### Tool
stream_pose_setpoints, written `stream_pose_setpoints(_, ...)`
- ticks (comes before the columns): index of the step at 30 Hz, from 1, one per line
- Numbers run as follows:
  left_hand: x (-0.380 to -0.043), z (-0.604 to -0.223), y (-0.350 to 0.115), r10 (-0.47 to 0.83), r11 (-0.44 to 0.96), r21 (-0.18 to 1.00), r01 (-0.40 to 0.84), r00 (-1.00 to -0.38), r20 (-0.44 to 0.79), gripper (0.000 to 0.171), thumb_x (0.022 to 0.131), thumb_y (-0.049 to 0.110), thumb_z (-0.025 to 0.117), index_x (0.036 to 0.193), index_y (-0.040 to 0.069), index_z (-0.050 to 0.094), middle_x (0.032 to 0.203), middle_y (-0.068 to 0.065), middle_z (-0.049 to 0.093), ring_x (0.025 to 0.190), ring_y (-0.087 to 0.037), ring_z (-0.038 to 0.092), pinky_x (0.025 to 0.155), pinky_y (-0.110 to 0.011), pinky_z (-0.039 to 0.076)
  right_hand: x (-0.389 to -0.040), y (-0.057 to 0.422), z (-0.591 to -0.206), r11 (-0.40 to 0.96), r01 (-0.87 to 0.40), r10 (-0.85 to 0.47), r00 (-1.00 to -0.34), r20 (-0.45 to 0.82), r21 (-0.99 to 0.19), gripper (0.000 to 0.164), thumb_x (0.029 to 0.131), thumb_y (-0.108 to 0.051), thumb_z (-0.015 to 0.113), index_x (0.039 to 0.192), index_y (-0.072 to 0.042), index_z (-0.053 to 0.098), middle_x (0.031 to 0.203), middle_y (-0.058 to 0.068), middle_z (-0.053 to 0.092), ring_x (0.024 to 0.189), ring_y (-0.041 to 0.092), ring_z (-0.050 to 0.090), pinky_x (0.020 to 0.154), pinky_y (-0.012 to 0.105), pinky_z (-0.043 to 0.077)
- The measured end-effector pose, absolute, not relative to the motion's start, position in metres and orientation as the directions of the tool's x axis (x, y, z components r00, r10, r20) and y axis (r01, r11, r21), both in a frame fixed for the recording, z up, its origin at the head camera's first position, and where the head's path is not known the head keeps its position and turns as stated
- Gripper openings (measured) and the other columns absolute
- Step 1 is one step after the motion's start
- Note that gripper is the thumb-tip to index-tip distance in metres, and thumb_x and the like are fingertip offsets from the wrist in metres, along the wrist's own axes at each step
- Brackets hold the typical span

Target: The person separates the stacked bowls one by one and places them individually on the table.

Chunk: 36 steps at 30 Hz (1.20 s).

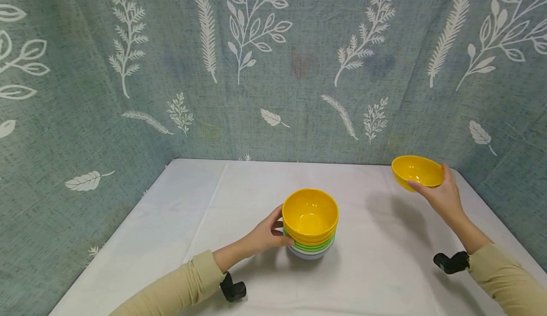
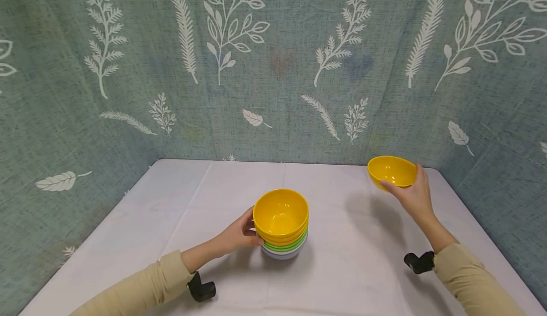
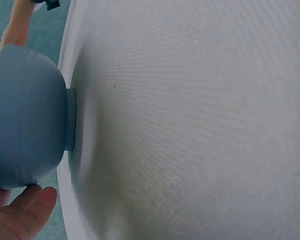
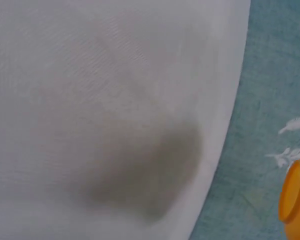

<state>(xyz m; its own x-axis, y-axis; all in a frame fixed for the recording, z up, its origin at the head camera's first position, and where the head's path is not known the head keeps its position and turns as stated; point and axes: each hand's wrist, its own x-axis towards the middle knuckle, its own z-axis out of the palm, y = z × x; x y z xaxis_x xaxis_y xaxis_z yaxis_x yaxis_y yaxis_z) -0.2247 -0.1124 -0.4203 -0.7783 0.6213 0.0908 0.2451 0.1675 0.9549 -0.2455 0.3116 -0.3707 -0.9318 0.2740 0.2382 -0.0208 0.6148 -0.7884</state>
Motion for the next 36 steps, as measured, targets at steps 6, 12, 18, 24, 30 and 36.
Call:
stream_pose_setpoints(6, -0.225, -0.419, -0.113, 0.623, 0.18, 0.949, 0.258, -0.777, 0.092, 0.089, 0.079, 0.032, 0.071, 0.147, 0.017, 0.016, 0.146, -0.011, 0.029, 0.12, -0.03, 0.046, 0.091, -0.033, 0.046, -0.266, 0.332, -0.403, 0.634, 0.012, 0.322, -0.913, 0.249, -0.773, 0.098, 0.08, -0.05, 0.063, 0.143, 0.002, 0.009, 0.136, 0.029, 0.023, 0.116, 0.043, 0.031, 0.096, 0.059, 0.032)
stream_pose_setpoints(12, -0.225, -0.419, -0.113, 0.622, 0.183, 0.948, 0.259, -0.777, 0.092, 0.088, 0.079, 0.03, 0.072, 0.147, 0.017, 0.016, 0.146, -0.012, 0.03, 0.119, -0.029, 0.047, 0.09, -0.03, 0.047, -0.278, 0.345, -0.423, 0.611, 0.099, 0.338, -0.93, 0.145, -0.785, 0.109, 0.078, -0.055, 0.062, 0.144, 0.003, -0.003, 0.145, 0.032, 0.008, 0.125, 0.048, 0.021, 0.104, 0.058, 0.022)
stream_pose_setpoints(18, -0.224, -0.419, -0.114, 0.633, 0.173, 0.951, 0.257, -0.769, 0.093, 0.089, 0.079, 0.036, 0.07, 0.147, 0.017, 0.016, 0.145, -0.012, 0.03, 0.119, -0.028, 0.047, 0.09, -0.031, 0.047, -0.278, 0.34, -0.423, 0.608, 0.189, 0.312, -0.95, 0.013, -0.771, 0.117, 0.076, -0.06, 0.06, 0.141, 0.007, -0.01, 0.145, 0.035, -0.004, 0.128, 0.052, 0.014, 0.103, 0.062, 0.017)
stream_pose_setpoints(24, -0.224, -0.418, -0.114, 0.631, 0.176, 0.954, 0.241, -0.772, 0.079, 0.089, 0.079, 0.036, 0.07, 0.147, 0.017, 0.015, 0.146, -0.012, 0.029, 0.12, -0.029, 0.046, 0.091, -0.03, 0.046, -0.271, 0.331, -0.411, 0.63, 0.251, 0.322, -0.946, -0.047, -0.735, 0.11, 0.081, -0.052, 0.06, 0.14, 0.011, -0.009, 0.143, 0.038, -0.003, 0.125, 0.052, 0.016, 0.104, 0.059, 0.018)
stream_pose_setpoints(30, -0.224, -0.417, -0.114, 0.624, 0.188, 0.953, 0.24, -0.778, 0.073, 0.089, 0.079, 0.036, 0.07, 0.147, 0.017, 0.016, 0.146, -0.012, 0.029, 0.119, -0.028, 0.047, 0.091, -0.03, 0.046, -0.272, 0.333, -0.412, 0.631, 0.252, 0.33, -0.943, -0.041, -0.734, 0.11, 0.082, -0.051, 0.059, 0.139, 0.012, -0.009, 0.142, 0.038, -0.004, 0.124, 0.052, 0.016, 0.105, 0.059, 0.018)
stream_pose_setpoints(36, -0.224, -0.418, -0.114, 0.623, 0.188, 0.952, 0.243, -0.778, 0.076, 0.089, 0.079, 0.035, 0.071, 0.147, 0.017, 0.016, 0.145, -0.012, 0.03, 0.119, -0.028, 0.047, 0.09, -0.03, 0.047, -0.274, 0.337, -0.414, 0.643, 0.24, 0.308, -0.951, -0.042, -0.727, 0.112, 0.081, -0.052, 0.059, 0.139, 0.012, -0.011, 0.142, 0.039, -0.006, 0.123, 0.053, 0.016, 0.104, 0.059, 0.018)
